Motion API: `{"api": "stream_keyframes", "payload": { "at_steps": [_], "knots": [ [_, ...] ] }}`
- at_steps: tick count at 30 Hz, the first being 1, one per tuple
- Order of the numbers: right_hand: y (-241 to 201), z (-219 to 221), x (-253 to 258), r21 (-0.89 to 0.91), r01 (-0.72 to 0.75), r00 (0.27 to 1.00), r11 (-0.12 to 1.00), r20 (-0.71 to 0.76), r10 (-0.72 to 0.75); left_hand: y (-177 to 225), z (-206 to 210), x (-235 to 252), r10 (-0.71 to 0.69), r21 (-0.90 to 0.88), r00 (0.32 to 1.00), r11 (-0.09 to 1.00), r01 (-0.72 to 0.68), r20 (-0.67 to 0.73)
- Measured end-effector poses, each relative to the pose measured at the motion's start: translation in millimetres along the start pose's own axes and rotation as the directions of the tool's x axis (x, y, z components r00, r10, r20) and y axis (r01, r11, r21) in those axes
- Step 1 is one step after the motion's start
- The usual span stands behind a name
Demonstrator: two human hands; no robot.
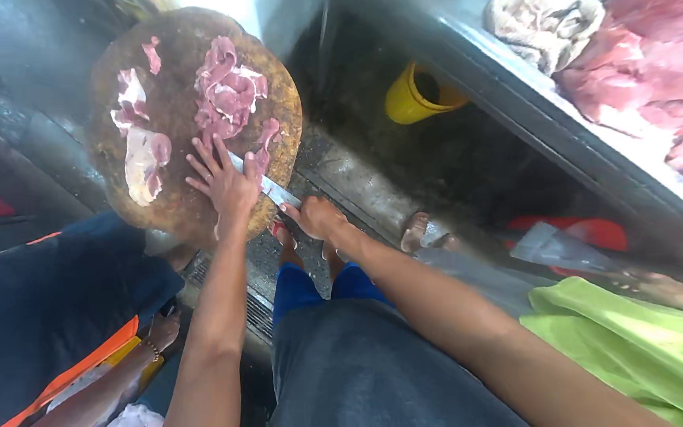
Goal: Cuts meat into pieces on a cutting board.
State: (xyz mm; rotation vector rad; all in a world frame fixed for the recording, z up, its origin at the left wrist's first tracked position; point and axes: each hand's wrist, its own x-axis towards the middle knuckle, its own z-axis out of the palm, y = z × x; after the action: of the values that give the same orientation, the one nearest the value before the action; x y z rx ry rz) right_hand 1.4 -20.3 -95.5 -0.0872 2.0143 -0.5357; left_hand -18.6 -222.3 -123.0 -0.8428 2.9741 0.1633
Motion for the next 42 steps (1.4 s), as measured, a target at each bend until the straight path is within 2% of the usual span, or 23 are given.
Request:
{"api": "stream_keyframes", "payload": {
  "at_steps": [4,6,11,14,17,22,24,25,27,28,30,33,35,38,42],
  "knots": [
    [21,7,-16,-0.017,-0.036,0.995,0.999,0.095,0.037,5,3,2,0.058,0.097,0.998,0.994,-0.057,-0.01],
    [13,9,-20,-0.007,-0.065,0.99,0.998,0.126,0.065,4,2,1,0.061,0.105,0.998,0.993,-0.058,-0.022],
    [-19,20,4,0.028,0.008,0.999,1.0,0.043,-0.009,2,6,2,0.037,0.078,0.998,0.996,-0.033,-0.045],
    [-7,28,-4,-0.013,0.01,0.999,1.0,0.037,-0.01,2,5,2,0.041,0.071,0.998,0.997,-0.037,-0.05],
    [7,28,-20,-0.072,-0.045,0.992,0.996,0.117,0.054,4,2,2,0.055,0.072,0.996,0.996,-0.05,-0.068],
    [-33,27,-7,-0.041,-0.001,0.995,0.999,0.102,0.006,5,1,2,0.048,0.074,0.994,0.996,-0.041,-0.094],
    [-37,35,-1,-0.012,0.049,0.997,0.999,0.063,-0.048,0,2,1,0.05,-0.006,0.991,0.999,-0.051,-0.121],
    [-36,36,0,-0.007,0.064,0.997,0.998,0.052,-0.063,-7,-1,1,0.038,-0.103,0.987,0.993,-0.054,-0.156],
    [-38,32,-1,-0.025,0.074,0.996,0.997,0.057,-0.072,-25,-17,-1,-0.073,-0.277,0.978,0.961,0.017,-0.195],
    [-40,27,-1,-0.051,0.062,0.995,0.997,0.08,-0.058,-36,-25,-4,-0.146,-0.3,0.974,0.95,0.089,-0.173],
    [-46,20,-2,-0.098,0.038,0.991,0.994,0.128,-0.025,-50,-30,-16,-0.202,-0.216,0.978,0.958,0.186,-0.053],
    [-42,27,0,-0.096,0.031,0.994,0.995,0.109,-0.021,-53,-11,-33,-0.144,-0.042,0.988,0.988,0.147,0.05],
    [-23,38,-4,-0.077,0.031,0.997,0.997,0.074,-0.025,-51,-4,-32,-0.108,0.024,0.993,0.994,0.107,0.056],
    [-4,40,-22,-0.079,-0.001,0.987,0.997,0.16,0.013,-51,-6,-32,-0.082,0.06,0.996,0.995,0.08,0.037],
    [-26,37,-18,-0.126,-0.033,0.986,0.991,0.161,0.053,-51,-4,-30,-0.087,0.062,0.995,0.995,0.084,0.05]
  ]
}}
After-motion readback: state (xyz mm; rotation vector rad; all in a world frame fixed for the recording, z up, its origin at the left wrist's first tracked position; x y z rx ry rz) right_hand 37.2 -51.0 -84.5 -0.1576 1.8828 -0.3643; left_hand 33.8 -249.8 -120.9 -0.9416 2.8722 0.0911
